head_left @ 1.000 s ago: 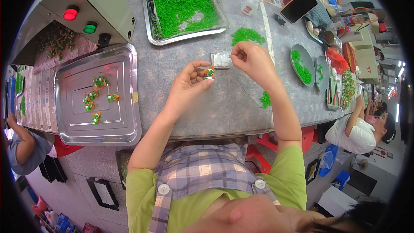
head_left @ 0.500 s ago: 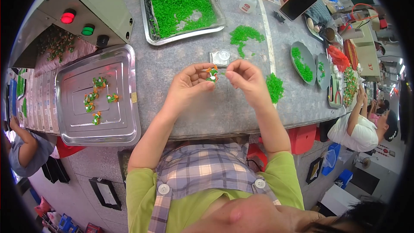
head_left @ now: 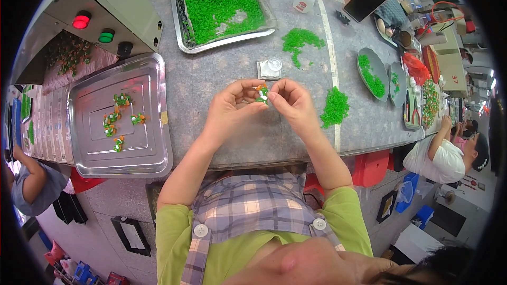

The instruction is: The person assembles small green plastic toy components by hand at a factory workstation.

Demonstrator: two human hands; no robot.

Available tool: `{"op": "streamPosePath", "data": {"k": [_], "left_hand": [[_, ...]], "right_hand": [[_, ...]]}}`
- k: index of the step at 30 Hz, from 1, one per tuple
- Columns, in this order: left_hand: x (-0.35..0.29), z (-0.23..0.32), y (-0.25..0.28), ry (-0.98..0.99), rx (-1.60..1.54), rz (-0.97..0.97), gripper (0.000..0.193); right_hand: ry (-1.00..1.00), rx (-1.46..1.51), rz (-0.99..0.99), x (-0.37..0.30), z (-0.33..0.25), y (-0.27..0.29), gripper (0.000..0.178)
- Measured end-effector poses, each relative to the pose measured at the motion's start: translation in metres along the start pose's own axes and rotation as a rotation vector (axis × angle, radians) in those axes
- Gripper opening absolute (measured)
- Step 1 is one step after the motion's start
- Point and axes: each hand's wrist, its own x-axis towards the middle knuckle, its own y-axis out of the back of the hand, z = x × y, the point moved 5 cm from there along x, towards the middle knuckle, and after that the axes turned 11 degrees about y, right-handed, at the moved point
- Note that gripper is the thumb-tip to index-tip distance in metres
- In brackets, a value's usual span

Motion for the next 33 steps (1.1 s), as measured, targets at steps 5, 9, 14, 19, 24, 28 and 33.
{"op": "streamPosePath", "data": {"k": [5, 9, 14, 19, 24, 28, 33], "left_hand": [[-0.004, 0.003, 0.001, -0.232, 0.383, 0.178, 0.039], [-0.010, 0.014, -0.005, -0.310, 0.552, 0.253, 0.040], [-0.007, 0.007, -0.002, -0.256, 0.511, 0.210, 0.040], [-0.006, 0.005, -0.003, -0.226, 0.473, 0.167, 0.040], [-0.004, -0.003, 0.000, -0.110, 0.374, 0.109, 0.041], [-0.005, 0.002, -0.005, -0.168, 0.479, 0.118, 0.039], [-0.006, 0.007, -0.009, -0.250, 0.576, 0.147, 0.037]], "right_hand": [[-0.064, 0.078, 0.019, -0.002, 0.004, 0.000, 0.007], [-0.118, 0.177, 0.036, -0.003, 0.008, 0.001, 0.008], [-0.076, -0.050, 0.020, -0.002, 0.006, 0.002, 0.009], [-0.079, -0.033, 0.019, -0.001, 0.001, 0.003, 0.011], [-0.186, 0.028, -0.045, -0.001, -0.004, 0.005, 0.011], [-0.192, 0.041, -0.069, -0.001, -0.002, 0.007, 0.011], [-0.183, 0.017, -0.084, 0.000, 0.004, 0.009, 0.013]]}}
